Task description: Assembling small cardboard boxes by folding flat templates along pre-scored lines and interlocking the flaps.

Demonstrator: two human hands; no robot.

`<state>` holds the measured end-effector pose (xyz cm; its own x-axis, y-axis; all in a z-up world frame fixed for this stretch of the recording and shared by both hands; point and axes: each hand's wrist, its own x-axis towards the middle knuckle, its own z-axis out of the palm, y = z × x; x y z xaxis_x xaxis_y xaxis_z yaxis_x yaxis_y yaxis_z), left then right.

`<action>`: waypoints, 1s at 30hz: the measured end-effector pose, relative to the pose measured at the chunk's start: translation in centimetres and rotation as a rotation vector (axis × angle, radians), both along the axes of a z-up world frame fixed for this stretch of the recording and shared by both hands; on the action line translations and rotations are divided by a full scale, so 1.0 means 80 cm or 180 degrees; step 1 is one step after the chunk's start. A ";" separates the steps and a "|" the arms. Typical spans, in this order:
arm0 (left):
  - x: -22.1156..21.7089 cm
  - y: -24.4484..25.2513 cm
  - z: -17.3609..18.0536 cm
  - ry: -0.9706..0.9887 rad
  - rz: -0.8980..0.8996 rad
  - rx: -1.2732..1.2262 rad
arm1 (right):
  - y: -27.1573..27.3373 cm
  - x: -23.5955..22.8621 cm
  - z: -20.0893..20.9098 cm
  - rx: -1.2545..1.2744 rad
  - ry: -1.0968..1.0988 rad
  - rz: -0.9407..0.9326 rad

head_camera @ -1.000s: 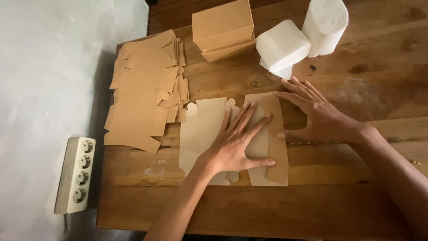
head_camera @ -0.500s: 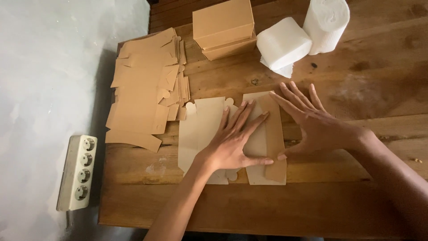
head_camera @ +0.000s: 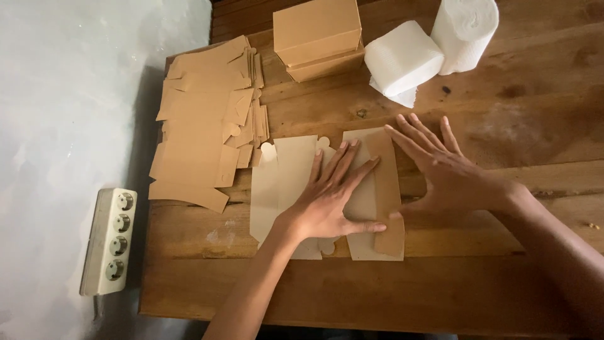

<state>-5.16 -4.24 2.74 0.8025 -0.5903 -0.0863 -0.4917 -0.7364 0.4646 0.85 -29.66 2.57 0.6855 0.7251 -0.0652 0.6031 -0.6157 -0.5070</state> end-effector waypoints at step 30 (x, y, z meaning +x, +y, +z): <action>-0.001 -0.003 0.019 0.0276 0.0066 0.0078 | 0.015 0.013 -0.032 0.0677 -0.0302 -0.1371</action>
